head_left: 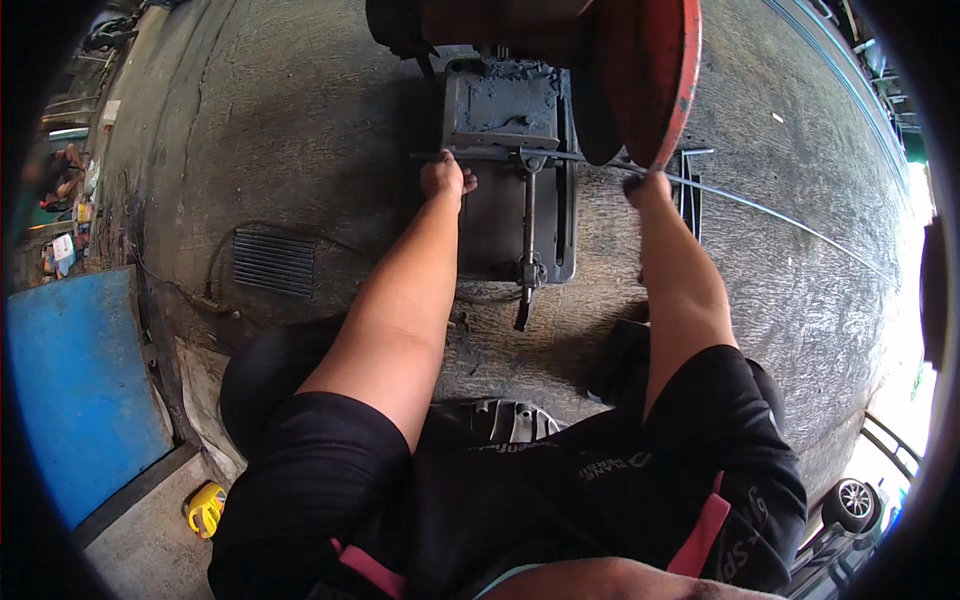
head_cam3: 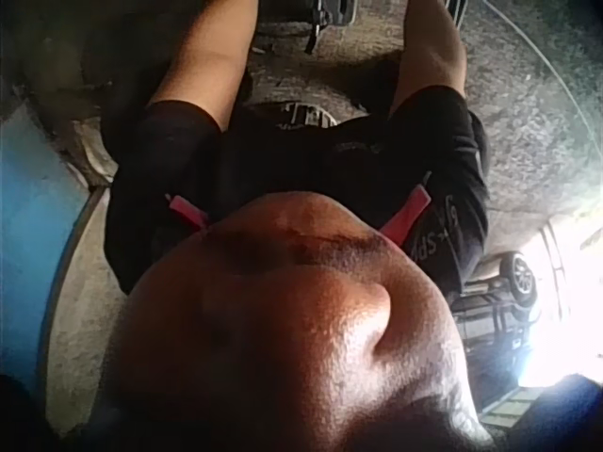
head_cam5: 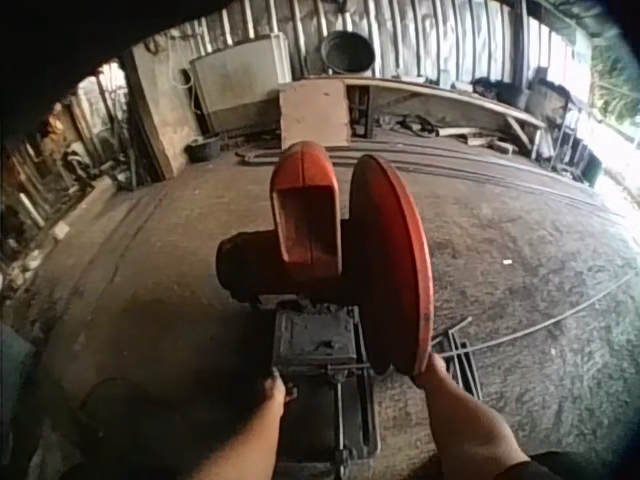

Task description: The person is using a chop saw to cut metal rods into specific lengths.

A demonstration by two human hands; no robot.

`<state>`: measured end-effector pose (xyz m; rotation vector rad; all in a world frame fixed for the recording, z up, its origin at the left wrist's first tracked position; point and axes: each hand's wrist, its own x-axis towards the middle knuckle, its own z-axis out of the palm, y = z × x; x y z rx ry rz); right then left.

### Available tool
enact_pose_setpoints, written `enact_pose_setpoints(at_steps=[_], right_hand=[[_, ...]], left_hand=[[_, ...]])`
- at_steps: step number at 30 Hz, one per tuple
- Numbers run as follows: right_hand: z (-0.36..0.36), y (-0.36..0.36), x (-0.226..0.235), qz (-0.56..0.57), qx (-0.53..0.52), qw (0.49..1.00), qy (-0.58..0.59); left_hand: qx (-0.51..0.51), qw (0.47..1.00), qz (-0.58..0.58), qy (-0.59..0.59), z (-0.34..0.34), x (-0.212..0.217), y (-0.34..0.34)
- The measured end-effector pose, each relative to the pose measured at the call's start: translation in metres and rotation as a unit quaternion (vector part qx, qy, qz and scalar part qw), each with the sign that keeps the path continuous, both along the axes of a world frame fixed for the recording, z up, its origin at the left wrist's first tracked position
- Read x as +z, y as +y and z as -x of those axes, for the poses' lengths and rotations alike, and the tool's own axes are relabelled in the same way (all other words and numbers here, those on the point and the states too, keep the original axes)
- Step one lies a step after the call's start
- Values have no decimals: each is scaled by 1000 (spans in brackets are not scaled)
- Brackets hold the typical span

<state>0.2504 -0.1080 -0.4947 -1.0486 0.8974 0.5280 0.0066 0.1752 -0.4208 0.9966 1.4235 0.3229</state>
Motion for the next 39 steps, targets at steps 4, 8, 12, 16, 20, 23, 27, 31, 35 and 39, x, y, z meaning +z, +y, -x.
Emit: enact_pose_setpoints(at_steps=[4, 8, 12, 16, 20, 23, 27, 31, 35, 39], right_hand=[[-22, -29, 12, 370, 341, 854, -130], [-19, -35, 32, 617, 654, 393, -195], [-6, -24, 43, 630, 682, 297, -224], [11, -1, 28, 592, 656, 365, -294], [24, 14, 17, 558, 694, 316, -328], [35, 30, 17, 572, 659, 391, -293], [40, 42, 15, 528, 694, 377, -313], [32, 34, 11, 66, 277, 954, -91], [19, 18, 19, -11, 34, 998, -50], [27, 21, 26, -6, -16, 998, -53]], left_hand=[[24, 998, -58, 4, 16, 3, 5], [78, 995, -67, -14, 34, 2, 15], [77, 996, -35, 31, 42, -7, 12], [71, 990, -101, 71, 39, -10, 11], [77, 991, -89, 64, 41, -19, 14], [34, 984, -125, 123, 42, -33, 20], [9, 953, -211, 218, 41, -49, 25], [-19, 931, -249, 267, 39, -50, 19], [-17, 922, -299, 246, 38, -40, 11], [-44, 924, -289, 247, 39, -31, 11]])
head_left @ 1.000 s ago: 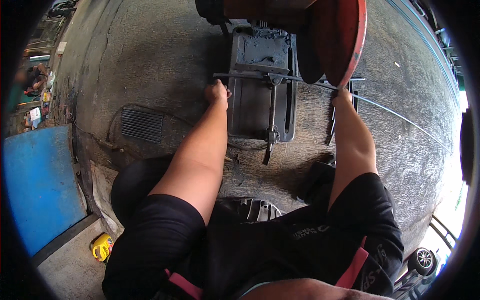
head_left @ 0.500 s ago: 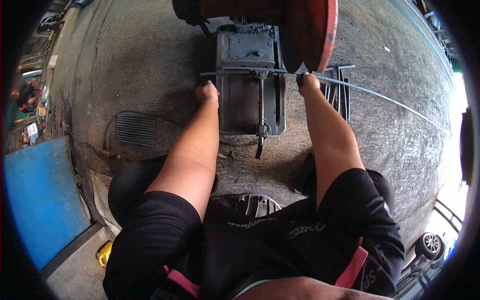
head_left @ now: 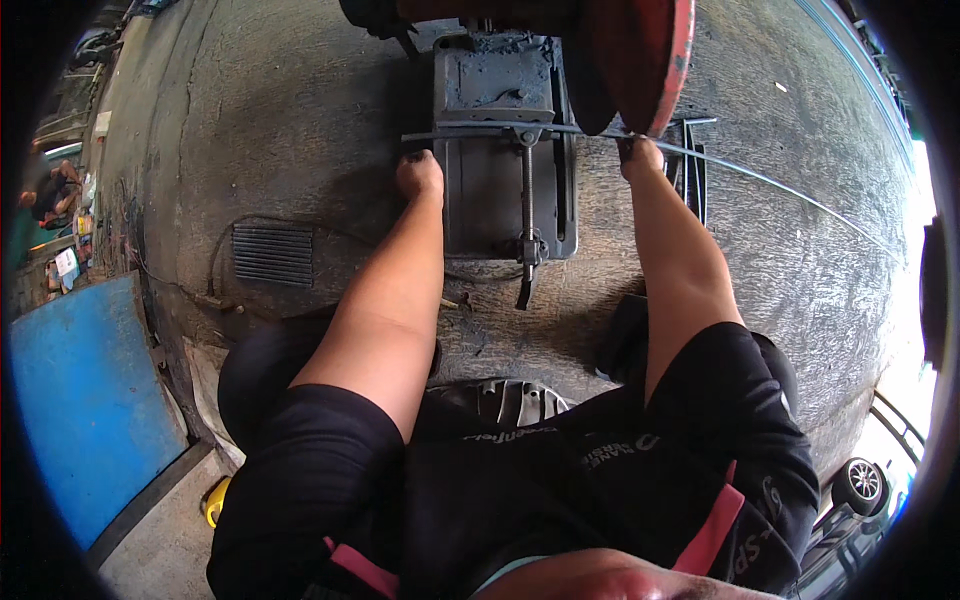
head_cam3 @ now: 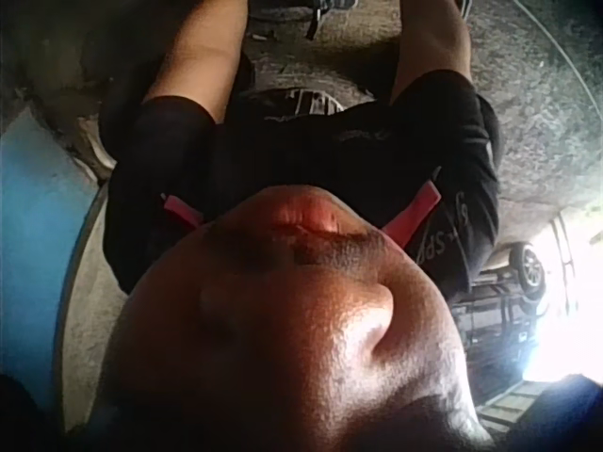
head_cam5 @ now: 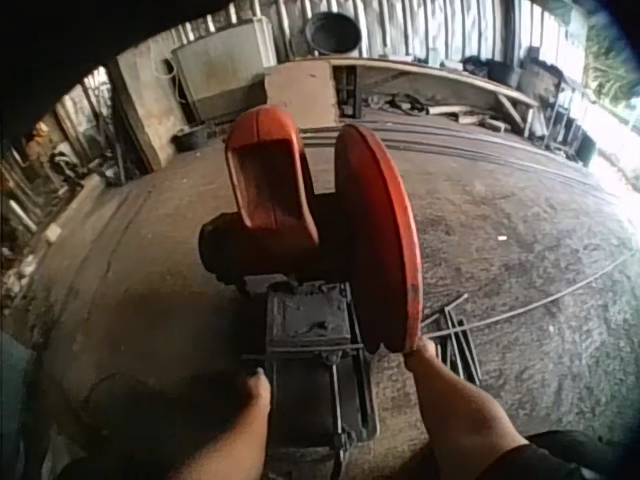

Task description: The person is using a chop saw to cut metal rods into specific lengths.

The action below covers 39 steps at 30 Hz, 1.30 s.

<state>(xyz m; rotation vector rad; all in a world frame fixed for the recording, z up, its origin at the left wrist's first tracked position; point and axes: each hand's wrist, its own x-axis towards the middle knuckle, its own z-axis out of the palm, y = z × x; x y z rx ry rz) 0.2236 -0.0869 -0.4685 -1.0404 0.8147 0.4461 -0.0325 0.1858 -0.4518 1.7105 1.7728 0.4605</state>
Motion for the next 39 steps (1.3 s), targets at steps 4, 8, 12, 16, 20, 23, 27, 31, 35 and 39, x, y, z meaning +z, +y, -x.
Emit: enact_pose_setpoints(at_steps=[4, 8, 12, 16, 20, 23, 27, 31, 35, 39], right_hand=[[14, 9, -1, 13, 22, 999, -25], [20, 18, -8, -38, 11, 998, -44], [27, 27, -13, -78, 15, 996, -45], [36, 28, -15, 4, 131, 986, -103], [37, 23, -29, 345, 390, 810, -270], [32, 20, -48, 433, 440, 731, -291], [26, 20, -54, 507, 478, 635, -335], [30, 15, -25, 567, 545, 507, -351], [37, 18, -2, 565, 550, 508, -348], [37, 21, 0, 574, 561, 494, -334]], left_hand=[[-5, 1000, 17, -13, -1, 6, -3], [-12, 997, 46, -61, -1, 13, -9], [-2, 983, 69, -168, -3, 15, -8], [54, 954, 152, -253, -6, 12, 1], [100, 926, 221, -288, -4, 7, 12], [100, 928, 229, -277, -5, 3, 17], [90, 922, 234, -295, -9, 1, 18], [94, 923, 243, -283, -14, 6, 19], [94, 918, 257, -288, -19, 9, 23], [91, 931, 245, -254, -20, 3, 25]])
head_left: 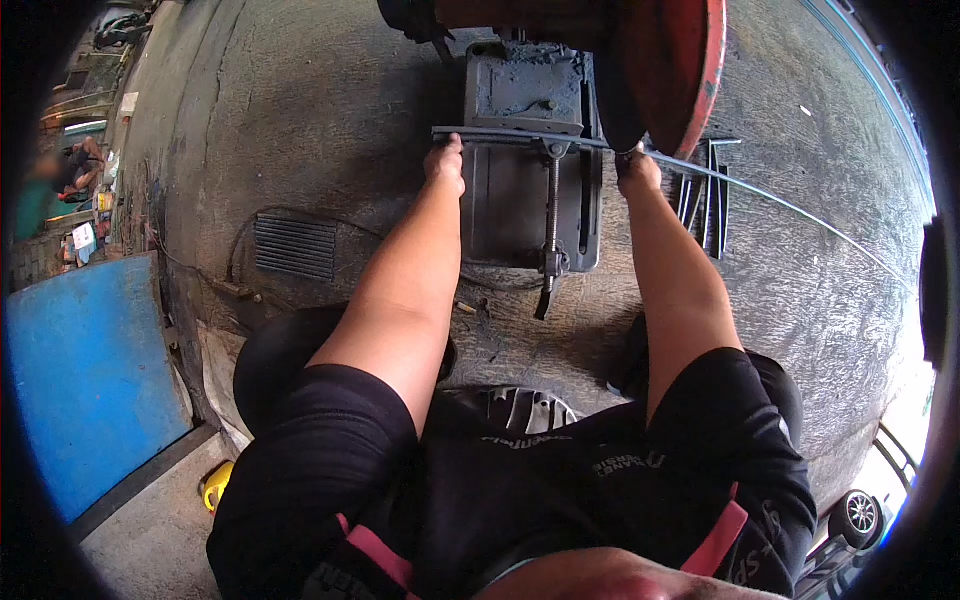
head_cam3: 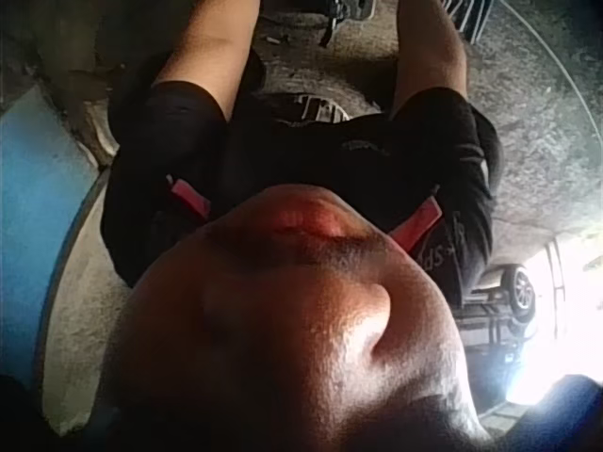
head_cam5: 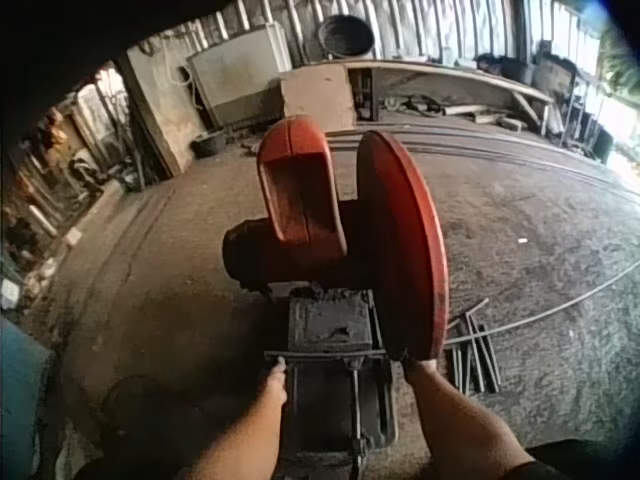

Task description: The person is using a chop saw to cut metal rods into specific lengths.

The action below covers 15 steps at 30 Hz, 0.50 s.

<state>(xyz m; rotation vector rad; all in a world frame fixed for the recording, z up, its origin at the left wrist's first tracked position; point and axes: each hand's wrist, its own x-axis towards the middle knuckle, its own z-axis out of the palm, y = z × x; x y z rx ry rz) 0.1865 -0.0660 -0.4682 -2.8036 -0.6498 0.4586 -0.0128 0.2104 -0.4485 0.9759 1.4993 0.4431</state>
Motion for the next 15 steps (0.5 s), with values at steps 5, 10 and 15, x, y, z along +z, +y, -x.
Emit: enact_pose_setpoints(at_steps=[5, 10, 15], right_hand=[[-2, -1, -4, 8, 9, 1000, -12], [-4, -2, -7, -17, -13, 1000, 18], [-3, -3, -8, -34, -29, 999, 15]], left_hand=[[-6, 1000, -22, -16, -1, -7, 2], [25, 998, 7, -64, -1, 0, 1], [38, 998, -3, -58, -4, 11, -4]])
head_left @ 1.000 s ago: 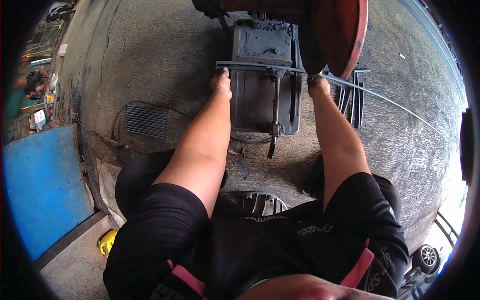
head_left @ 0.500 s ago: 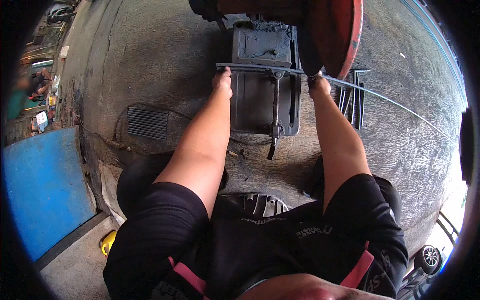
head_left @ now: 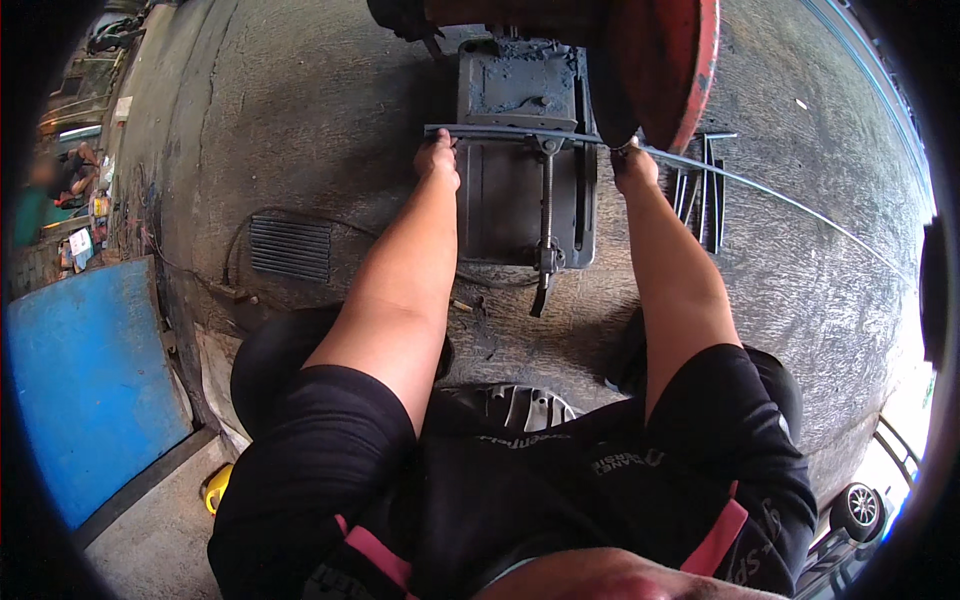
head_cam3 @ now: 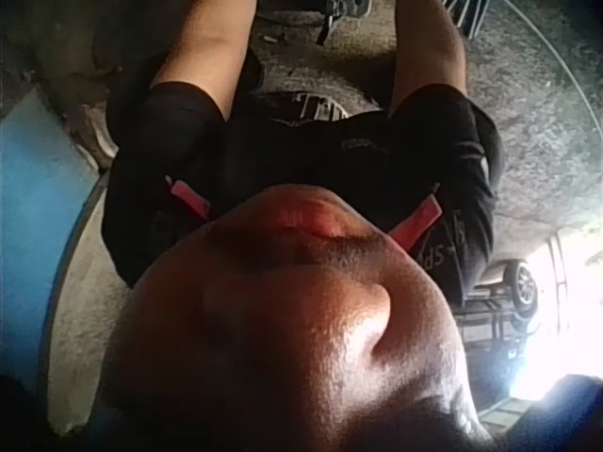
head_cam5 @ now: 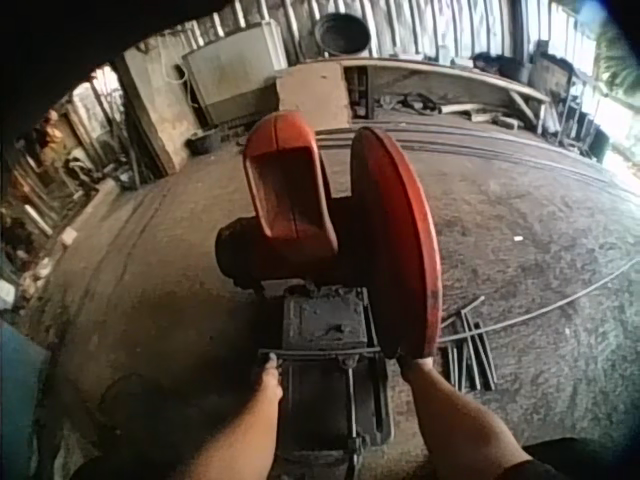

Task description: The person is using a chop saw to cut metal rods into specific lengths.

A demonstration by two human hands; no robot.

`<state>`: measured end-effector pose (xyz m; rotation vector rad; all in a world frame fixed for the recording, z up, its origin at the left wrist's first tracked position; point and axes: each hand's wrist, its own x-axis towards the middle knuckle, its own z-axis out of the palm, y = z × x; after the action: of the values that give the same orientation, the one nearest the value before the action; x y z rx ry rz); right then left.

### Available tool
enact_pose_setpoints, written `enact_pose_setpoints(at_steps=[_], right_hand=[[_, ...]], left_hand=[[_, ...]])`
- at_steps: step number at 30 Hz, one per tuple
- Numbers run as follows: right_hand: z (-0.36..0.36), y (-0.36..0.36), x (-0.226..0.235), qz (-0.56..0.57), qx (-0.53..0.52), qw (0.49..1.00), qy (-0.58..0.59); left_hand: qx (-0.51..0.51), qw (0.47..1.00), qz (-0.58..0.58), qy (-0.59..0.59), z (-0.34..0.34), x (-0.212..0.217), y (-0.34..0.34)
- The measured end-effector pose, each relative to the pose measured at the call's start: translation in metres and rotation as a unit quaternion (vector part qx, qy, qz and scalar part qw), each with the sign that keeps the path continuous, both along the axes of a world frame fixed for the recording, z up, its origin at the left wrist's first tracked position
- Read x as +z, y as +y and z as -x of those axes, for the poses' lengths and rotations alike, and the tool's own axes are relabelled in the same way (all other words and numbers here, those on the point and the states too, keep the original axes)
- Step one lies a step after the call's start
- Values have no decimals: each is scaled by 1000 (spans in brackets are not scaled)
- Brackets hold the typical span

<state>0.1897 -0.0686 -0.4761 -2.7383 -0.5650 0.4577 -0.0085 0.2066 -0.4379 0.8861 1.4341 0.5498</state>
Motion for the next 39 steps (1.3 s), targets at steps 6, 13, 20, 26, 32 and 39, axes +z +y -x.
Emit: enact_pose_setpoints(at_steps=[6, 13, 20, 26, 32, 39], right_hand=[[1, 12, 6, -552, -464, 584, 374], [-8, 3, 9, -571, -414, 571, 420], [-52, -44, 4, -699, -502, 340, 379], [-88, -58, -47, -585, -404, 632, 309], [-100, -52, -58, -531, -366, 726, 239], [-104, -30, -30, -544, -560, 546, 303]], left_hand=[[42, 998, 35, -14, -6, 9, 2], [128, 990, 25, -59, -16, 13, 1], [136, 989, 19, -47, -20, 19, 1], [128, 991, 32, -18, -24, 32, 1], [131, 991, 34, -14, -25, 38, -4], [142, 989, 34, -25, -24, 33, -2]])
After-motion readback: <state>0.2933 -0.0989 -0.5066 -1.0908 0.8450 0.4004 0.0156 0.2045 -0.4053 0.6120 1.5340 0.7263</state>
